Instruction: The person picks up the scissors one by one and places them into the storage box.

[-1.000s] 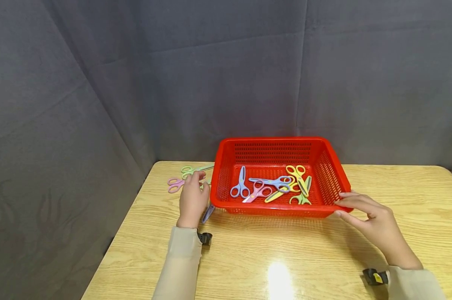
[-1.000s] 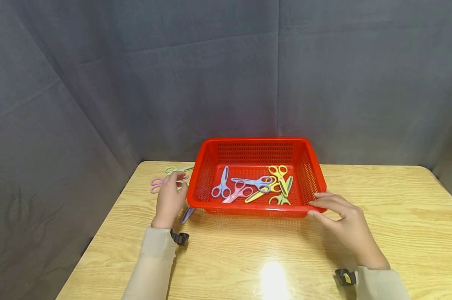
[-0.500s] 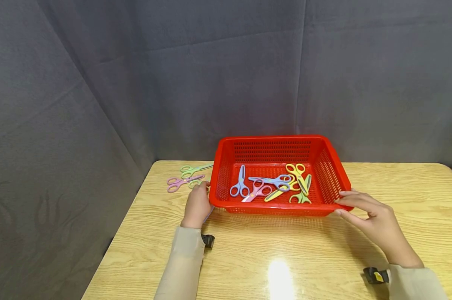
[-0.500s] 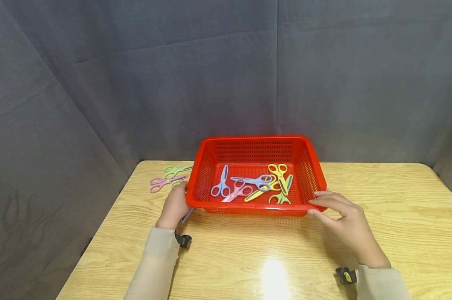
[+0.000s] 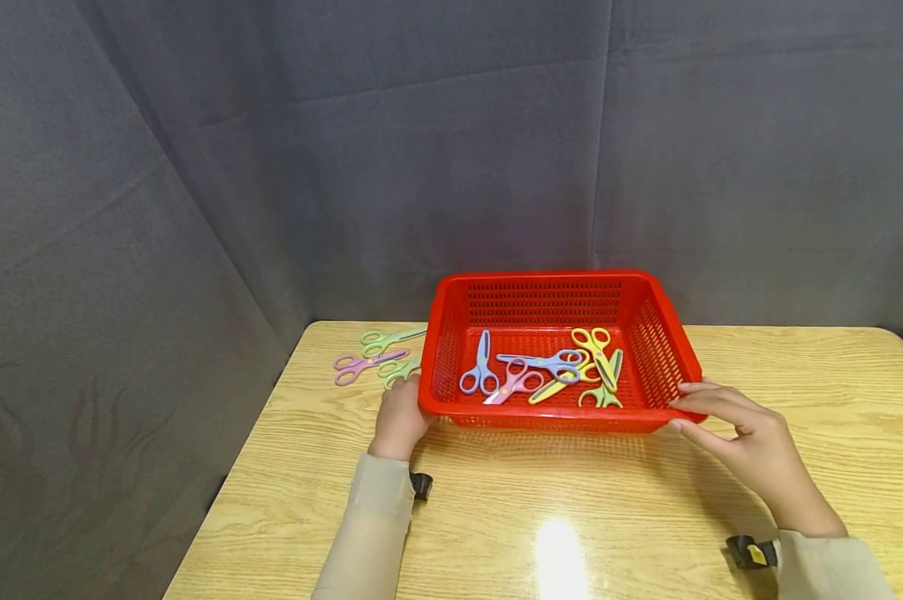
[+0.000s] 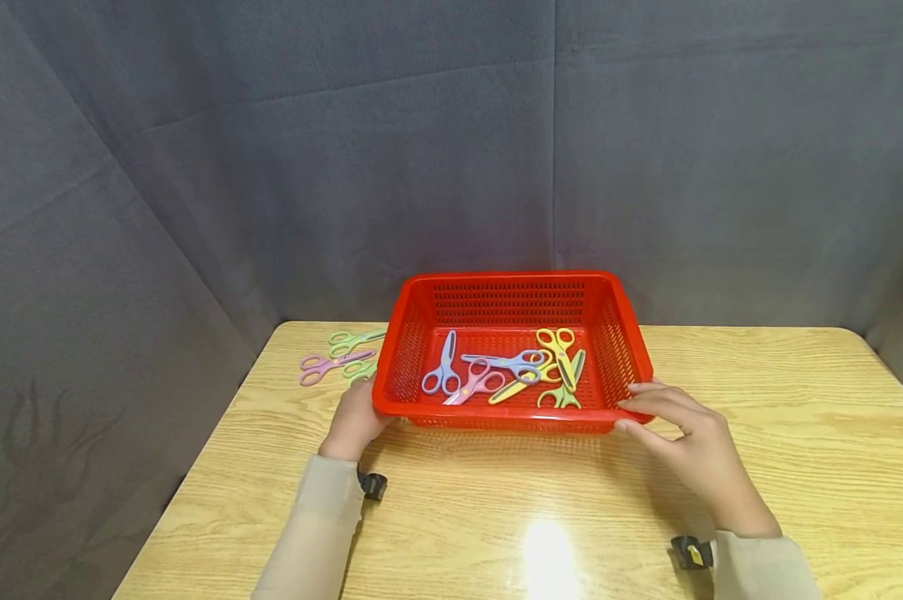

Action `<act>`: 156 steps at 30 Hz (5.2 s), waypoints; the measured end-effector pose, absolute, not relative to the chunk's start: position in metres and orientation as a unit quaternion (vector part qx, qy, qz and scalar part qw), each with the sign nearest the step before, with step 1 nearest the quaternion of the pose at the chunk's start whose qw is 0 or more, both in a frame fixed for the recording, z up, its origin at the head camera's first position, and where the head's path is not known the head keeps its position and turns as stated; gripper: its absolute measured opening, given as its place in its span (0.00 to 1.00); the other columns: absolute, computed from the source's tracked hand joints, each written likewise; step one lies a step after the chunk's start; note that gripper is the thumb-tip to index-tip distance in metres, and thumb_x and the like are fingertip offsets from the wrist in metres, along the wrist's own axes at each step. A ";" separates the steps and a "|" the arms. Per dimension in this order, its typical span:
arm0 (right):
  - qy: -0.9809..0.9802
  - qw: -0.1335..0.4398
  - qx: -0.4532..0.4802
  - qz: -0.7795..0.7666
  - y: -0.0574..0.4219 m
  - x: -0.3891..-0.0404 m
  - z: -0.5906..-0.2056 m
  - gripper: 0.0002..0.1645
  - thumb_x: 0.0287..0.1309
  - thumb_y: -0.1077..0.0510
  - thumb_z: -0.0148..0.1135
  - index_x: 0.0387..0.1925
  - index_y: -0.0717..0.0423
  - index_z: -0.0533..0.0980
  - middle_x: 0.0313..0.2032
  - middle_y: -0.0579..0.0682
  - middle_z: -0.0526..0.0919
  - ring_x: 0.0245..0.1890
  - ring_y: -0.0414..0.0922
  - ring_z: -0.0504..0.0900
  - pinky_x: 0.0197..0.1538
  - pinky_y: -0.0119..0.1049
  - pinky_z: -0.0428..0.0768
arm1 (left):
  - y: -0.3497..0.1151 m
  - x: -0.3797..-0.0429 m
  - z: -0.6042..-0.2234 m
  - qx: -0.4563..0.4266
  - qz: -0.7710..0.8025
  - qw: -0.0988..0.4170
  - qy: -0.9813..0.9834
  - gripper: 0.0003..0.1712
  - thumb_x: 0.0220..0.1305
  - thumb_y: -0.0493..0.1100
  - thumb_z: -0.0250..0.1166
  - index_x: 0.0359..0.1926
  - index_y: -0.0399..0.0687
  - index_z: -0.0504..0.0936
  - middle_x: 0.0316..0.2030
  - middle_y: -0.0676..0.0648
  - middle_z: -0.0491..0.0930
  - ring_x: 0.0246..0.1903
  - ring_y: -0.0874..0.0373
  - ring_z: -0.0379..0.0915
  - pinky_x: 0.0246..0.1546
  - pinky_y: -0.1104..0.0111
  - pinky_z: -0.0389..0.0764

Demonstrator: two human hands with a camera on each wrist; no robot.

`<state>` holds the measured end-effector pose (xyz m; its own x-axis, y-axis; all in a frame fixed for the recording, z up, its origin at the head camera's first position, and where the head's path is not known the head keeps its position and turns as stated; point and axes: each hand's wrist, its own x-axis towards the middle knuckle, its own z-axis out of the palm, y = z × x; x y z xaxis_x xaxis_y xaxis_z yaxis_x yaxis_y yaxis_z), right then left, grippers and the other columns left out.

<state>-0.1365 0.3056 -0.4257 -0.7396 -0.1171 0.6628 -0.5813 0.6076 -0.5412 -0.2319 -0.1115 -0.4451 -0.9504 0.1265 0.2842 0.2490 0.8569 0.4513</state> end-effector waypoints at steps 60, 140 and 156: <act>-0.848 0.297 0.204 0.388 0.306 -0.138 -0.427 0.29 0.31 0.79 0.79 0.39 0.53 0.88 0.46 0.39 0.87 0.59 0.29 0.77 0.65 0.20 0.66 | -0.130 -0.234 -0.438 -0.019 -0.227 0.042 -0.973 0.10 0.60 0.31 0.66 0.43 0.33 0.86 0.39 0.33 0.81 0.39 0.34 0.77 0.44 0.48 0.78; -0.846 0.299 0.202 0.392 0.306 -0.138 -0.427 0.29 0.30 0.79 0.79 0.39 0.55 0.88 0.46 0.42 0.87 0.59 0.29 0.77 0.65 0.21 0.67 | -0.111 -0.225 -0.387 -0.074 -0.360 0.235 -0.900 0.13 0.67 0.32 0.65 0.51 0.30 0.80 0.44 0.33 0.78 0.47 0.39 0.74 0.52 0.51 0.76; -0.839 0.301 0.214 0.400 0.306 -0.140 -0.431 0.30 0.29 0.81 0.78 0.39 0.57 0.88 0.46 0.47 0.88 0.58 0.31 0.78 0.64 0.21 0.68 | -0.097 -0.231 -0.359 -0.142 -0.281 0.198 -0.928 0.13 0.68 0.34 0.65 0.52 0.33 0.80 0.46 0.36 0.77 0.48 0.41 0.72 0.54 0.53 0.76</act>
<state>-0.1402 0.3061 -0.4312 -0.7267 -0.1179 0.6768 -0.6002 0.5883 -0.5419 -0.2307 -0.0968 -0.3588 -0.8808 0.1529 0.4482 0.3759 0.8013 0.4654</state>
